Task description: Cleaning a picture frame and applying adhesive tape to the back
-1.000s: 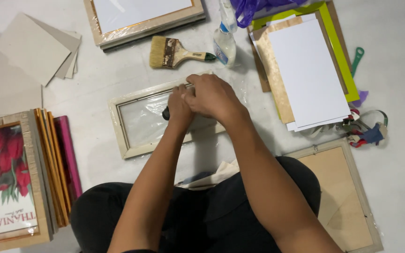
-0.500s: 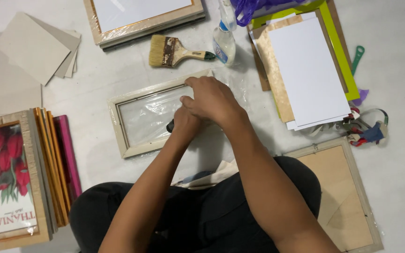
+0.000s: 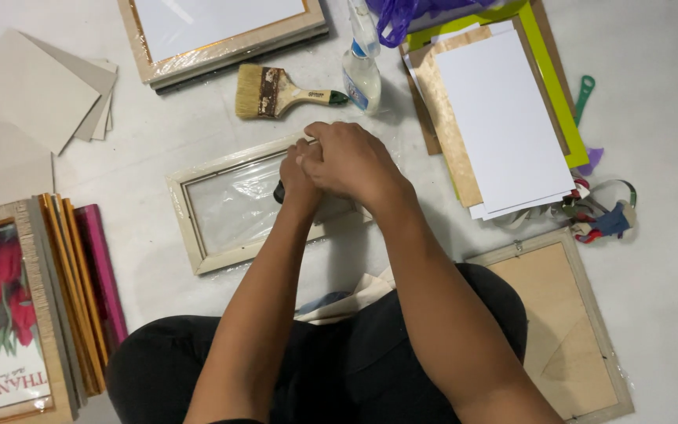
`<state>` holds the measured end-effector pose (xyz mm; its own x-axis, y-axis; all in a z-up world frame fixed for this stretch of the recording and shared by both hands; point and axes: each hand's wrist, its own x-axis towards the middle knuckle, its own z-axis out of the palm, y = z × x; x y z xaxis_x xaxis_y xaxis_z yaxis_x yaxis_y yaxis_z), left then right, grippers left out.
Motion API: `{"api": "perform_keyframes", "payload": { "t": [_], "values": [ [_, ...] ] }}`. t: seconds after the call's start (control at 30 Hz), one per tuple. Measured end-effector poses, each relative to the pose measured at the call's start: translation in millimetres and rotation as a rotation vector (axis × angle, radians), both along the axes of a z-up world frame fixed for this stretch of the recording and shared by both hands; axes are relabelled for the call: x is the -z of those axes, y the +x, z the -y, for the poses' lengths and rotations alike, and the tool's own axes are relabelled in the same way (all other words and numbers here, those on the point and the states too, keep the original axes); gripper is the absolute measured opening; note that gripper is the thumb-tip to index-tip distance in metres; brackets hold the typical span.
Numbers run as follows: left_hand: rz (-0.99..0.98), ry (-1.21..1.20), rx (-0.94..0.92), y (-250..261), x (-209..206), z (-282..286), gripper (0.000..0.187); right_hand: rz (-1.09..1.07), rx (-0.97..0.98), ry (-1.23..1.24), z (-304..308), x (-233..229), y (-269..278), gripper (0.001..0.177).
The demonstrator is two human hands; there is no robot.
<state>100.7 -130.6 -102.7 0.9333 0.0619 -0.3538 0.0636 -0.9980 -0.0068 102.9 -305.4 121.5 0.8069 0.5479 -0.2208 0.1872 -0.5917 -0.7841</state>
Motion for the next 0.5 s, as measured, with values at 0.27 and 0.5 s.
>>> {"api": "perform_keyframes", "payload": {
  "t": [0.27,0.5],
  "values": [
    [0.036,0.034,0.067,-55,-12,-15,0.032,0.010,0.010,-0.083,0,4,-6,0.056],
    [-0.086,-0.070,-0.070,-80,-116,-27,0.018,-0.035,0.007,-0.109,2,-10,-13,0.056]
  ]
}}
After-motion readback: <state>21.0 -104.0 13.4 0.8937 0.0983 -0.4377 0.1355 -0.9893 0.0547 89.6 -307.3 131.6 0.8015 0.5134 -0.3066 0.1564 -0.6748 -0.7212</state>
